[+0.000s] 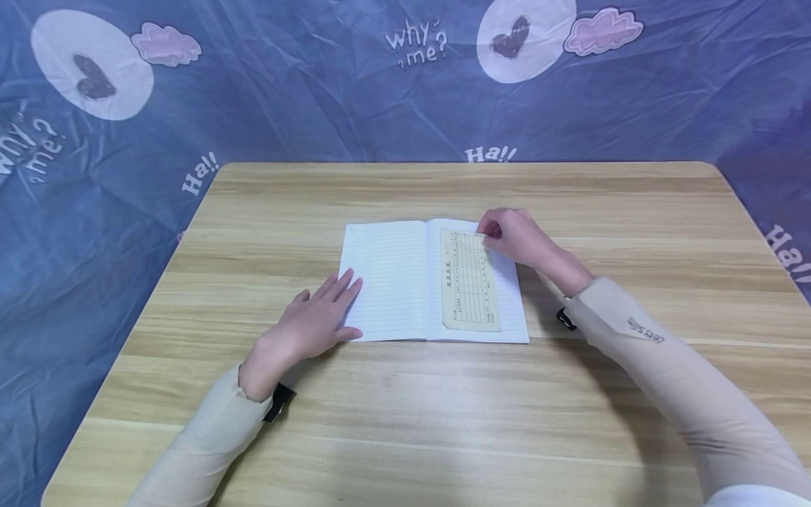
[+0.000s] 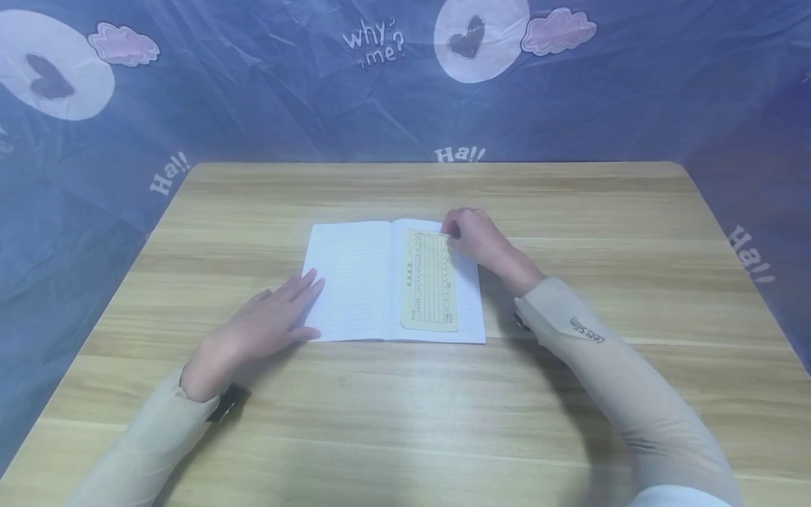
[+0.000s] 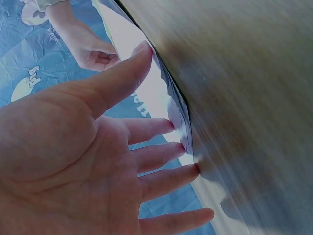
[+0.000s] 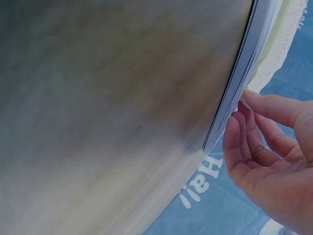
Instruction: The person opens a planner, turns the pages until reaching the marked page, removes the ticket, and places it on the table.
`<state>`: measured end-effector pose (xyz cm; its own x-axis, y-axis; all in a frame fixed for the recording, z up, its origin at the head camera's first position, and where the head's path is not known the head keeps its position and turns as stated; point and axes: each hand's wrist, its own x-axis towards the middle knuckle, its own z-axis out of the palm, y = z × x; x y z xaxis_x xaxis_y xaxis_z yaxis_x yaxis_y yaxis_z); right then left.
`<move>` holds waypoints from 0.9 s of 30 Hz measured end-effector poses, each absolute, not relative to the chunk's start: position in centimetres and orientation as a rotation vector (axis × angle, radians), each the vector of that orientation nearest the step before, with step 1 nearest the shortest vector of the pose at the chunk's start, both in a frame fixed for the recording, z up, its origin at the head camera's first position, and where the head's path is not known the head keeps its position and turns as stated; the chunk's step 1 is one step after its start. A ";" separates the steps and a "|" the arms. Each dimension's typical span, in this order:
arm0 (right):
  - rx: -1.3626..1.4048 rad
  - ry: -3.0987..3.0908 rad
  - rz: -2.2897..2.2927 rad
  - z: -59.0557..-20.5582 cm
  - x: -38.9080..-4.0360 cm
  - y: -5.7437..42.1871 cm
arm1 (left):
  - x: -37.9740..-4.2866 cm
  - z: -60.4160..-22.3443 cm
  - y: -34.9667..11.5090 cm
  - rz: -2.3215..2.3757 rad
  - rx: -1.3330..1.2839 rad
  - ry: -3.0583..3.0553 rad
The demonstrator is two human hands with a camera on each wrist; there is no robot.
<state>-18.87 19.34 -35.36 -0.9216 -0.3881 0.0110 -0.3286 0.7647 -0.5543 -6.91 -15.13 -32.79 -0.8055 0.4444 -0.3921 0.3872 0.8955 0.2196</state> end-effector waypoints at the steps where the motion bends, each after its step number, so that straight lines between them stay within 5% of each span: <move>1: -0.579 2.852 -0.866 -35.4 -18.8 19.3 | -6.9 -32.8 -15.1 0.175 0.606 2.620; 27: -0.482 2.848 -0.832 -34.3 -18.3 22.2 | -6.8 -33.1 -15.3 0.187 0.603 2.622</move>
<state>-18.35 22.20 -34.26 -0.9395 -0.3401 -0.0396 -0.2654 0.7964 -0.5435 -6.85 -15.27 -33.08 -0.8077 0.4436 -0.3884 0.3840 0.8957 0.2242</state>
